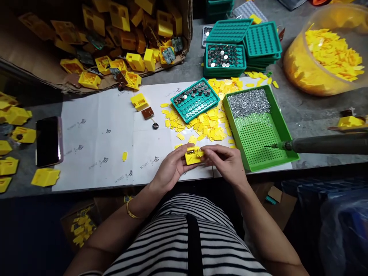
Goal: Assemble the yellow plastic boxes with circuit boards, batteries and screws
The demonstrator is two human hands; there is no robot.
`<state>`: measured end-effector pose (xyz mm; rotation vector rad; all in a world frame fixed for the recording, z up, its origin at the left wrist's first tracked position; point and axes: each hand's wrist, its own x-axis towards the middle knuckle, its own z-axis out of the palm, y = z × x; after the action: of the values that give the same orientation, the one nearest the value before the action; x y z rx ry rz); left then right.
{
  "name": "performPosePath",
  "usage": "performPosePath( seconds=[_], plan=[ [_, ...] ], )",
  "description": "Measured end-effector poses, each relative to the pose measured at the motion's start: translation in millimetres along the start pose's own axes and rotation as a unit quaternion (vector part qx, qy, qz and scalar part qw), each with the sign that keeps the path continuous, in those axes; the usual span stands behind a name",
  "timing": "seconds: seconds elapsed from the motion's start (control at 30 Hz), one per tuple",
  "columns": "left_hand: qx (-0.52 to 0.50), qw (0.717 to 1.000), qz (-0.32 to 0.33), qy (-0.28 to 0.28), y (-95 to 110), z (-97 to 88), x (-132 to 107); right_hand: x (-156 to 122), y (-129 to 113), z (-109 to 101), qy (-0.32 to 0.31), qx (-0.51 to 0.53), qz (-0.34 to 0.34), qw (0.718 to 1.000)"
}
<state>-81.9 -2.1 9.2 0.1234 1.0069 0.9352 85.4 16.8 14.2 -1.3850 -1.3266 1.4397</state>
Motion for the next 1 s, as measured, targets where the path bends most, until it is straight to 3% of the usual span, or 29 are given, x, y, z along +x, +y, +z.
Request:
performPosePath(
  seconds=[0.17,0.37,0.53,0.67,0.8,0.87,1.0],
  plan=[
    [0.001,1.0,0.023,-0.009,-6,6.5,0,-2,2,5,0.008,0.09,0.018,0.996],
    [0.004,0.998,0.058,-0.012,-14,13.0,1,-2,5,11,0.074,-0.025,-0.037,0.996],
    [-0.001,0.998,0.062,-0.019,-18,14.3,2,-2,7,16,0.081,-0.06,-0.046,0.994],
    [0.002,0.997,0.069,-0.019,-18,12.6,2,-4,6,14,0.033,-0.147,-0.091,0.984],
    [0.011,0.996,0.089,-0.003,-16,11.7,1,-10,1,5,-0.021,-0.281,-0.153,0.947],
    [0.011,0.995,0.098,0.0,-14,12.0,0,-12,-1,1,-0.012,-0.286,-0.16,0.945],
    [0.009,0.995,0.098,-0.009,-15,12.5,-1,-13,-1,-4,-0.029,-0.196,-0.138,0.971]
  ],
)
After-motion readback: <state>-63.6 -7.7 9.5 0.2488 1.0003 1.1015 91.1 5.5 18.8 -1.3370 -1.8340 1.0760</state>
